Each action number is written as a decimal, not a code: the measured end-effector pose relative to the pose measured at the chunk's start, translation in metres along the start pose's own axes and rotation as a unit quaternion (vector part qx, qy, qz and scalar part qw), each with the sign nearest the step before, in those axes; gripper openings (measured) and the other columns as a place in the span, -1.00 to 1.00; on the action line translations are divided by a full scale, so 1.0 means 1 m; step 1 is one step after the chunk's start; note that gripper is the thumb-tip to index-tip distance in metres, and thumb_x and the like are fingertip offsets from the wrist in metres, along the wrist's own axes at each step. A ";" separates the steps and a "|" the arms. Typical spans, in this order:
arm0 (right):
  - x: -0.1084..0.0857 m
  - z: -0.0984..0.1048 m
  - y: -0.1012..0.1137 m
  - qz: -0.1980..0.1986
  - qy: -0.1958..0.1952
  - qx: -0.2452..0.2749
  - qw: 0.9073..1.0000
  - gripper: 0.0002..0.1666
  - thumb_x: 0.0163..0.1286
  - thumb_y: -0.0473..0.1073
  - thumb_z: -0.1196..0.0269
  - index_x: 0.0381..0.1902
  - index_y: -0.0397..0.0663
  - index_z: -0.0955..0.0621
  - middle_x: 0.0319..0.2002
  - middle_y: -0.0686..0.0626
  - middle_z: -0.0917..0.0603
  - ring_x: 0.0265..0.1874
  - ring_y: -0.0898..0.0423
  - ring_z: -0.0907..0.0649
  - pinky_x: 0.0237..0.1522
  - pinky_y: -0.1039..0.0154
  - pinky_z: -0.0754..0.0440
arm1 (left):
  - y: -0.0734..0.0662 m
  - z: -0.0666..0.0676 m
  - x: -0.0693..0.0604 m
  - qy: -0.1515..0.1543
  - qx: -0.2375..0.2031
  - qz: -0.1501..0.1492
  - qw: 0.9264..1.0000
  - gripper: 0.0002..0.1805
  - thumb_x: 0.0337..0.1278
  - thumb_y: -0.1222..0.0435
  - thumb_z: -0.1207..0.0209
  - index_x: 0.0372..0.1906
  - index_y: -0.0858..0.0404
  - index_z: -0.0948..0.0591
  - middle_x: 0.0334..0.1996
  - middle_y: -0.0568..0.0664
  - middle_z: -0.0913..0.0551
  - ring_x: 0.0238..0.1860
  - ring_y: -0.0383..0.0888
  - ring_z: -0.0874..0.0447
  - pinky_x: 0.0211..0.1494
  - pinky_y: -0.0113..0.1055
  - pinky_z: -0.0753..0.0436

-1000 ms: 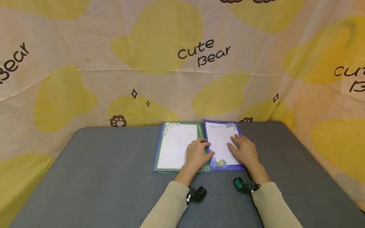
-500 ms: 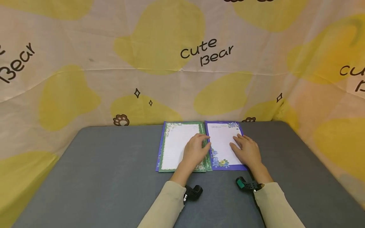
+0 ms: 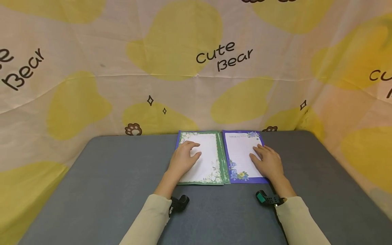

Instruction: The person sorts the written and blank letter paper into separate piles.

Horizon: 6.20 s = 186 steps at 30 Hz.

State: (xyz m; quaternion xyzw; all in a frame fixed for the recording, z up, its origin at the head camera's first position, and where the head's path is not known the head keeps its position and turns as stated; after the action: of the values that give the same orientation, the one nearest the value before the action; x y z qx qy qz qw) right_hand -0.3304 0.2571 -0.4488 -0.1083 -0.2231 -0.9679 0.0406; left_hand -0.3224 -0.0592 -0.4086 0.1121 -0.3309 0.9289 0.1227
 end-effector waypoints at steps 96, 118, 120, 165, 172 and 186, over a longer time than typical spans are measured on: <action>-0.006 -0.056 0.129 0.163 0.057 0.101 0.980 -0.07 0.20 0.17 -0.48 0.45 -0.04 -0.44 0.48 -0.20 -0.41 0.46 -0.25 -0.40 0.40 -0.27 -0.41 | 0.062 -0.002 -0.016 0.040 -0.011 0.032 0.999 -0.49 0.10 -0.04 -0.42 0.13 0.06 -0.74 0.34 -0.01 -0.56 0.45 0.08 -0.40 0.45 0.14 -0.42; -0.003 -0.046 0.117 0.089 0.007 0.240 0.967 -0.54 0.58 -0.02 -0.12 0.34 0.02 -0.57 0.26 -0.20 -0.65 0.27 -0.21 -0.61 0.27 -0.19 -0.55 | 0.052 0.005 -0.014 -0.001 -0.068 -0.027 0.997 -0.53 0.11 0.08 -0.45 0.13 0.13 -0.74 0.35 -0.01 -0.59 0.46 0.04 -0.44 0.50 0.10 -0.40; -0.003 -0.047 0.117 0.090 0.005 0.240 0.967 -0.56 0.59 -0.03 -0.11 0.33 0.03 -0.58 -0.03 -0.23 -0.76 -0.07 -0.16 -0.74 0.04 -0.08 -0.66 | 0.052 0.004 -0.015 0.003 -0.070 -0.024 0.997 -0.52 0.10 0.08 -0.45 0.13 0.13 -0.73 0.35 -0.01 -0.59 0.45 0.06 -0.45 0.50 0.10 -0.41; -0.009 -0.029 0.125 0.181 -0.099 0.304 0.930 -0.65 0.45 -0.35 -0.24 0.15 -0.11 -0.70 -0.69 -0.02 -0.59 -0.79 0.40 -0.26 -0.75 0.43 -0.23 | 0.065 0.018 -0.016 -0.110 -0.130 0.047 0.984 -0.63 0.26 0.22 -0.35 0.15 0.15 -0.71 -0.12 0.11 -0.77 -0.13 -0.02 -0.69 -0.03 -0.11 -0.68; -0.008 -0.032 0.121 0.152 -0.077 0.316 0.933 -0.63 0.46 -0.33 -0.23 0.17 -0.01 -0.68 -0.86 0.20 -0.21 -0.86 0.45 -0.13 -0.80 0.46 -0.12 | 0.060 0.025 -0.016 -0.153 -0.161 -0.004 0.975 -0.74 0.25 0.35 -0.33 0.03 0.19 -0.78 -0.10 0.09 -0.78 -0.44 -0.24 -0.54 -0.39 -0.50 -0.53; -0.004 -0.033 0.112 0.076 -0.083 0.319 0.941 -0.62 0.36 -0.36 -0.32 0.11 -0.02 -0.72 -0.77 -0.10 -0.51 -0.83 0.39 -0.32 -0.76 0.46 -0.22 | 0.057 0.019 -0.014 -0.136 -0.161 -0.027 0.977 -0.62 0.18 0.45 -0.34 0.12 0.30 -0.71 0.09 0.15 -0.69 -0.34 -0.13 -0.64 -0.35 -0.51 -0.55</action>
State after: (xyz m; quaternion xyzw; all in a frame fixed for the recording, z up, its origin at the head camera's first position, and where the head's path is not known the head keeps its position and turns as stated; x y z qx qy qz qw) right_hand -0.3183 0.1423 -0.4318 -0.1859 -0.5143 -0.8274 0.1278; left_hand -0.3241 -0.1162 -0.4316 0.2255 -0.4862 0.8360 0.1178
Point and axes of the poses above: each hand's wrist, its own x-axis towards the middle knuckle, its own z-axis out of the back of the hand, y = z × x, the point moved 8 cm from there along x, towards the middle knuckle
